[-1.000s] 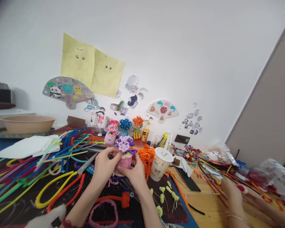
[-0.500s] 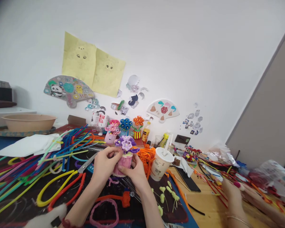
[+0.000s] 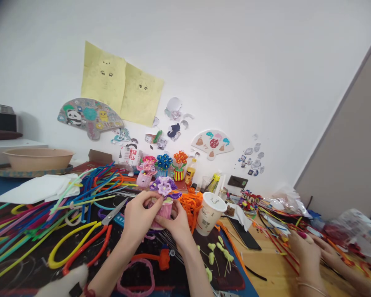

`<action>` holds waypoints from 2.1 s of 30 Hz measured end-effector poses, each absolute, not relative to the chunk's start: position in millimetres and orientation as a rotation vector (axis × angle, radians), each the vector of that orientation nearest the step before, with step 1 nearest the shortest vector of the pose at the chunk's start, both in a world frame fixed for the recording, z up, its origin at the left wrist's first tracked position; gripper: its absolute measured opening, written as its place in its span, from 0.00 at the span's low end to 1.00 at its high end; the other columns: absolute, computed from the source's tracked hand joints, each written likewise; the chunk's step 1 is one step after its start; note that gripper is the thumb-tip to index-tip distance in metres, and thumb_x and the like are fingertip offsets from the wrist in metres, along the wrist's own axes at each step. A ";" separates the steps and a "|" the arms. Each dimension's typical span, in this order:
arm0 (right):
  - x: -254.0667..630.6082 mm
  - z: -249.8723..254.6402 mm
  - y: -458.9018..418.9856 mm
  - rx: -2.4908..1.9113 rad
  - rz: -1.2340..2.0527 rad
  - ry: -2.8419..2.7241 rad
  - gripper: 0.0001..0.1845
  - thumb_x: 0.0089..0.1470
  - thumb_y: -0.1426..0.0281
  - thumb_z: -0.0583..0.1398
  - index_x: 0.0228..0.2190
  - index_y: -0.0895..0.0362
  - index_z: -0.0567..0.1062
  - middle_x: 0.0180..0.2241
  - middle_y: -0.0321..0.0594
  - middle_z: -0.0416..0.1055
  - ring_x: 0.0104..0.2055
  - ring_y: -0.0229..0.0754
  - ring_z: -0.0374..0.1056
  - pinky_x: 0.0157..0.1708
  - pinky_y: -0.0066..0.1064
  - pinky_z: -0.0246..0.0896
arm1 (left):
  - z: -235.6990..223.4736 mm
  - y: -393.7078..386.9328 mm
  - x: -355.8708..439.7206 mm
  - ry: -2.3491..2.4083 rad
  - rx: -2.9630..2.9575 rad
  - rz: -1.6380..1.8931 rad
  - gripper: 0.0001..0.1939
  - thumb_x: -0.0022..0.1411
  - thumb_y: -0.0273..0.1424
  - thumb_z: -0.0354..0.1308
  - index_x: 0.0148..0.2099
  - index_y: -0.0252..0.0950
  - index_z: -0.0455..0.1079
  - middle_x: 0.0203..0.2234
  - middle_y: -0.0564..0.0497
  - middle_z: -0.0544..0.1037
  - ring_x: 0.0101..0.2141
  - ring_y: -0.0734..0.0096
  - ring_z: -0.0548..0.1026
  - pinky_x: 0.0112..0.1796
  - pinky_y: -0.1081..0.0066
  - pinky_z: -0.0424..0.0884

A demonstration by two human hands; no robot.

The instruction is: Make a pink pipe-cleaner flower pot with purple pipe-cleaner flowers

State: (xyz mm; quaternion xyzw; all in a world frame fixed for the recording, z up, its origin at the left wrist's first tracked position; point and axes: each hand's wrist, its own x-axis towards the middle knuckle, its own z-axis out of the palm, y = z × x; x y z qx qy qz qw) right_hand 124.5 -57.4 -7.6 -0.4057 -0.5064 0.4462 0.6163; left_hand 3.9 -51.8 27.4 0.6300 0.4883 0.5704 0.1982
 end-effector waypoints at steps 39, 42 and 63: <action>126.4 -28.3 -42.1 -0.802 1.207 -1.078 0.37 0.26 0.77 0.71 0.42 0.55 0.68 0.42 0.43 0.74 0.41 0.49 0.72 0.42 0.38 0.66 | 21.5 -60.2 2.0 1.589 2.014 1.466 0.10 0.56 0.36 0.53 0.40 0.47 0.73 0.29 0.54 0.79 0.31 0.67 0.75 0.29 0.73 0.58; 126.3 -28.6 -42.5 -0.828 1.184 -1.086 0.37 0.26 0.80 0.69 0.43 0.54 0.67 0.43 0.43 0.73 0.43 0.48 0.71 0.43 0.37 0.65 | 21.1 -61.8 5.5 1.665 2.107 1.330 0.10 0.57 0.40 0.53 0.39 0.48 0.73 0.29 0.54 0.79 0.32 0.65 0.75 0.27 0.72 0.55; 125.0 -22.2 -48.9 -0.857 1.179 -1.069 0.37 0.24 0.80 0.68 0.41 0.54 0.65 0.46 0.44 0.71 0.45 0.49 0.70 0.46 0.42 0.64 | 15.1 -49.6 11.6 1.737 2.123 1.233 0.10 0.56 0.38 0.52 0.28 0.40 0.70 0.23 0.52 0.76 0.25 0.71 0.71 0.24 0.74 0.48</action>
